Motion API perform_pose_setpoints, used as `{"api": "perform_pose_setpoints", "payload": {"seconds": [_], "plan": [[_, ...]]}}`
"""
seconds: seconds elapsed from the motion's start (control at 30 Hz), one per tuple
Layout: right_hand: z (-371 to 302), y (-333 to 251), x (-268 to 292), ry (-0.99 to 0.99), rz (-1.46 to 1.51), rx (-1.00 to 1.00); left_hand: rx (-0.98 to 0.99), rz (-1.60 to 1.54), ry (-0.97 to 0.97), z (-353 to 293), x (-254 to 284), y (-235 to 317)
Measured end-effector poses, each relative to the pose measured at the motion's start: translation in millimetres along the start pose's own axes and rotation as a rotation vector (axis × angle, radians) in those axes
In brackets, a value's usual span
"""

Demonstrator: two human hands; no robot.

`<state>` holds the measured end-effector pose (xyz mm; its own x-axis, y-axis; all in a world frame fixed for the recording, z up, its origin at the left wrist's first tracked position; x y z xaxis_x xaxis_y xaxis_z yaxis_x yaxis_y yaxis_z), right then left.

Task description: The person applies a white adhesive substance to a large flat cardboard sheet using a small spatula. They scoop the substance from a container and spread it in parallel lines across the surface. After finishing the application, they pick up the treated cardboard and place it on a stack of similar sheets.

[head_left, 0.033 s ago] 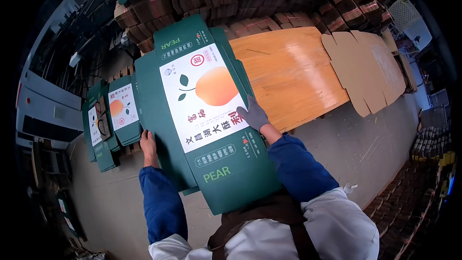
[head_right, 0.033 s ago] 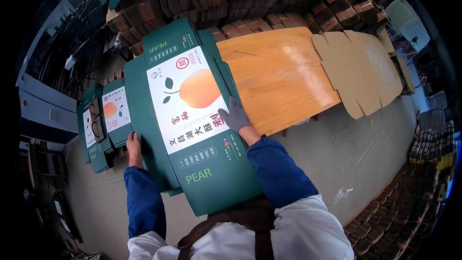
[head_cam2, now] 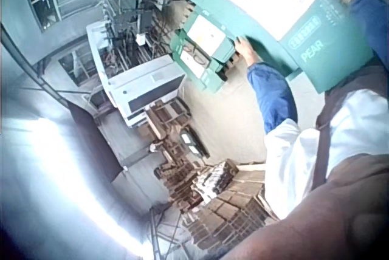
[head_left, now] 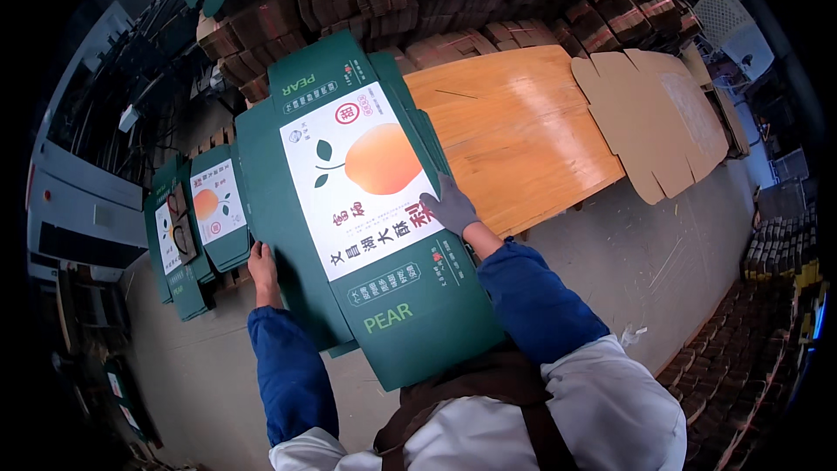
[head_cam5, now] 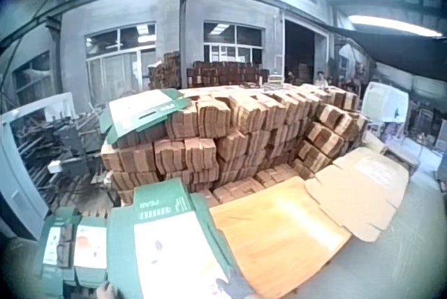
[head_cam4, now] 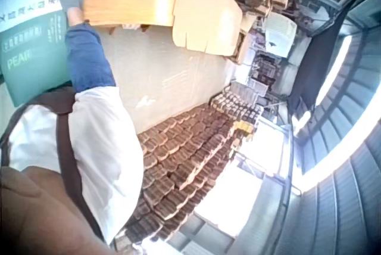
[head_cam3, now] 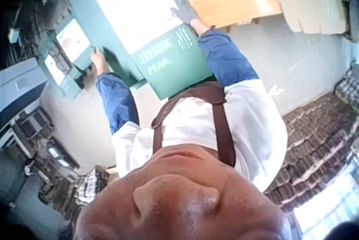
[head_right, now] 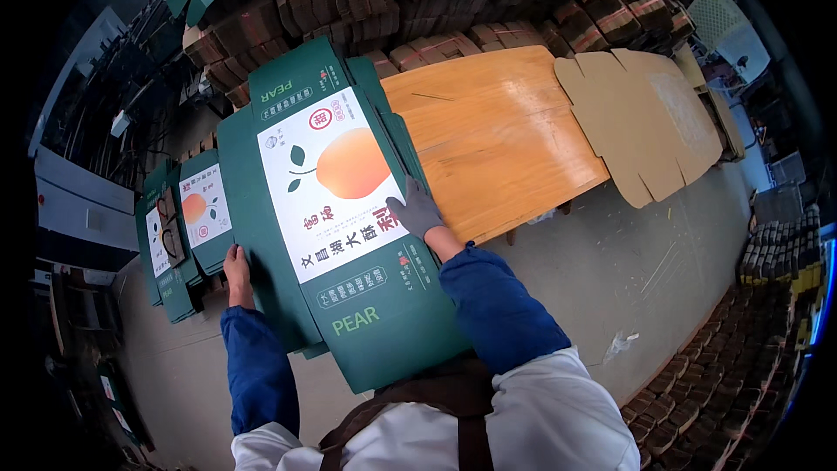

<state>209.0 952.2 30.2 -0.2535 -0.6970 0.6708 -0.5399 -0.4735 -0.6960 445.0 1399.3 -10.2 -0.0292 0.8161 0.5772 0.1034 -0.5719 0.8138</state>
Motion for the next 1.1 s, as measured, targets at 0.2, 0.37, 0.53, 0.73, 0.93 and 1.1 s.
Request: {"api": "perform_pose_setpoints", "payload": {"seconds": [0.2,0.37,0.53,0.73,0.93,1.1], "plan": [[-12,-28,11,0.000,-0.059,0.053,0.084,-0.127,-0.007,20,2,-11],[-9,-36,9,0.374,0.013,-0.051,0.056,-0.151,-0.063,67,32,-37],[-9,9,29,0.230,0.198,-0.307,0.333,-0.068,-0.234,37,11,-16],[-24,57,2,0.006,0.769,-0.287,0.250,-0.523,-0.145,29,-4,5],[-74,39,17,0.128,0.931,-0.285,0.165,-0.537,-0.088,23,-11,21],[-66,102,45,0.289,0.946,-0.138,-0.005,-0.406,-0.204,-8,-61,83]]}}
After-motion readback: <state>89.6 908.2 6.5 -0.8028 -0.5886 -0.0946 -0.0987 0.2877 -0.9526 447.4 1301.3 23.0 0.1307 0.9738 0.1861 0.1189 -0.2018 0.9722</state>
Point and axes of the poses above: each hand's wrist, its own z-axis towards the middle knuckle, its own x-axis out of the back of the hand, y = z × x, the point moved 5 cm from there along z, towards the middle knuckle, and after that the axes turned 4 degrees about y, right-handed, at the moved point
